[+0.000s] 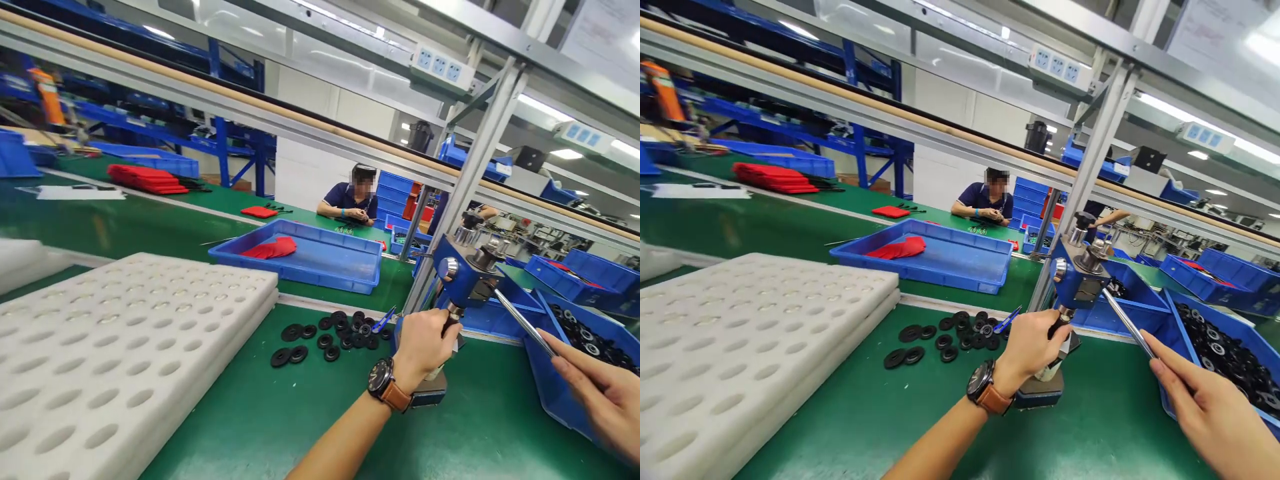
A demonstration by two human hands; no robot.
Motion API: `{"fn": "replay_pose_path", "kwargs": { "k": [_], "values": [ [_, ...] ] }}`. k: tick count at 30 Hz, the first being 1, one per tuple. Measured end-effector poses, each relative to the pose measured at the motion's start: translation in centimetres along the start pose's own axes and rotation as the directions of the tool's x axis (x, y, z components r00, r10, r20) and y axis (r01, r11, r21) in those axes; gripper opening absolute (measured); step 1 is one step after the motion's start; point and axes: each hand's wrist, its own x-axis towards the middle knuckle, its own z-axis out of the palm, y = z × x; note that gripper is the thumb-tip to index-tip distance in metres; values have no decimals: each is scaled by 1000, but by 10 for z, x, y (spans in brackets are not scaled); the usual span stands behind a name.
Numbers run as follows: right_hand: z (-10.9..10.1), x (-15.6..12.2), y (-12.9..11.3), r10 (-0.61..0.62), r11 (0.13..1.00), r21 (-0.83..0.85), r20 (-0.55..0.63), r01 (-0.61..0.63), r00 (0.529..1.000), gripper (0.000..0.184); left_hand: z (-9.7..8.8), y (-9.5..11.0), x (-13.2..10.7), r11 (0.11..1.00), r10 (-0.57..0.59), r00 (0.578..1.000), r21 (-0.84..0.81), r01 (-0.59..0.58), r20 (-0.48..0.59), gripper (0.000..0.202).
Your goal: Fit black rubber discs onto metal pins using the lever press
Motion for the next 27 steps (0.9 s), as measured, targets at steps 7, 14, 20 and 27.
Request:
{"fn": "replay_pose_path", "kwargs": {
  "k": [7,14,20,27],
  "values": [
    [3,-5,-6,22,986,-164,62,-11,998,58,1,0,1,1000,-2,1000,-2,2,6,26],
    [17,-18,-16,50,960,-276,0,-48,999,52,4,-4,2,1000,-14,1000,-11,14,9,28],
    [9,-9,-14,61,978,-206,102,-39,993,52,3,-4,2,1000,-16,1000,-17,16,4,28],
    [9,-7,-18,17,986,-169,64,-6,998,50,3,-5,3,999,-12,1000,-42,12,12,29]
  ]
}}
